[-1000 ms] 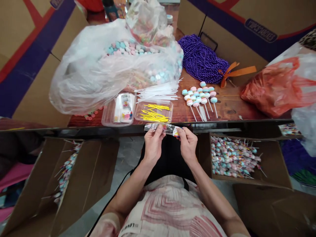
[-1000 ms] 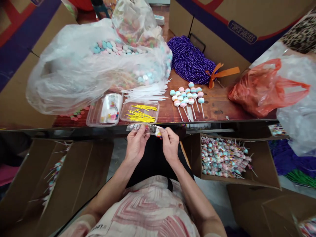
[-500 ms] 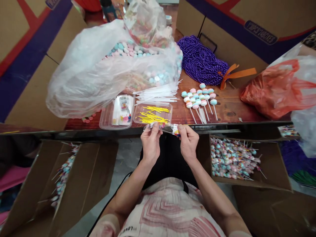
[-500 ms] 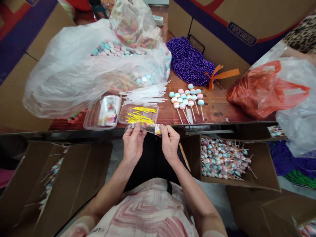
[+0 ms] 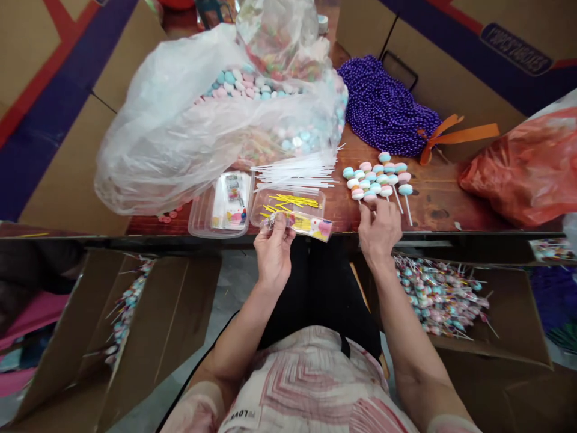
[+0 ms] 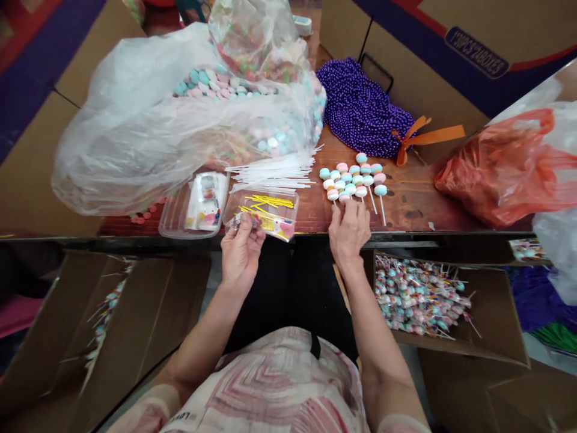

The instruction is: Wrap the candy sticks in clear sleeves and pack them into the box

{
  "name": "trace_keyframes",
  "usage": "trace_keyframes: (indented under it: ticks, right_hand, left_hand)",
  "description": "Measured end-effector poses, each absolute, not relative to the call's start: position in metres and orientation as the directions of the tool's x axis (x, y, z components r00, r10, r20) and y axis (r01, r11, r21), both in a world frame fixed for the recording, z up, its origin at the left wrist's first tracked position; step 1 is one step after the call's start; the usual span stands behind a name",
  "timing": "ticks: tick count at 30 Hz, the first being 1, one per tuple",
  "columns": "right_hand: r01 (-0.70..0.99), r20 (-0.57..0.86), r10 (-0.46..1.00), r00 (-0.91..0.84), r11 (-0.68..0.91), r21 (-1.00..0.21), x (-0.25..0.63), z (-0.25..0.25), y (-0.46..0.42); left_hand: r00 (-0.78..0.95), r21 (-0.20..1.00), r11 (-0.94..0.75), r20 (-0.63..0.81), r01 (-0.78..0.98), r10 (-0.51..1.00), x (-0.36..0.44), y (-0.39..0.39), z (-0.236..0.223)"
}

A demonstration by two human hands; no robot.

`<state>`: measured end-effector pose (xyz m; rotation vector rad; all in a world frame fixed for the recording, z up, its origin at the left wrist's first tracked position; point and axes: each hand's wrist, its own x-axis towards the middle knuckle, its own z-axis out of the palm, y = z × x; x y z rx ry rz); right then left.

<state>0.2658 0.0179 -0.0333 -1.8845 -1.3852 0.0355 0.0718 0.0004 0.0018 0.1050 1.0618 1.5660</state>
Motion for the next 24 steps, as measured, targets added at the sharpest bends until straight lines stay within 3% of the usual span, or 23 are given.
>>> trace_keyframes:
  ticks: [3,6,8,11,15,18,24]
  right_hand:
    - [0.911,0.366,0.877,0.312,-0.168,-0.376,0.274,-0.044,0.027]
    - [0.927,0.375,0.878,0.299,-0.173,-0.334,0.272,-0.052,0.032]
    - [0.900,0.413,0.849,0.331,-0.152,-0.409,0.270,-0.053,0.033]
    - [0.790,0.453,0.806,0.382,-0.030,-0.613,0.269,-0.046,0.026]
    - [0.530,0.369,0.816,0.445,0.092,-0.843,0.263,-0.027,-0.003]
    - [0.431,0.315,0.847,0.428,0.115,-0.895,0.254,-0.011,-0.031]
    - [0.453,0.417,0.858,0.301,0.257,-0.854,0.244,0.006,-0.063]
  left_hand:
    - [-0.296,0.636,0.124,-0.511,-0.762,0.807,0.066,0.005,0.002]
    - [-0.308,0.635,0.111,-0.512,-0.765,0.802,0.062,0.008,0.002]
    - [-0.310,0.631,0.093,-0.498,-0.770,0.809,0.059,0.010,0.002]
    - [-0.327,0.631,0.076,-0.496,-0.772,0.804,0.052,0.013,0.003]
    - [-0.367,0.642,0.061,-0.511,-0.764,0.777,0.045,0.016,0.006]
    - [-0.371,0.651,0.048,-0.491,-0.757,0.788,0.042,0.017,0.005]
    - [-0.354,0.659,0.075,-0.493,-0.749,0.795,0.043,0.015,0.004]
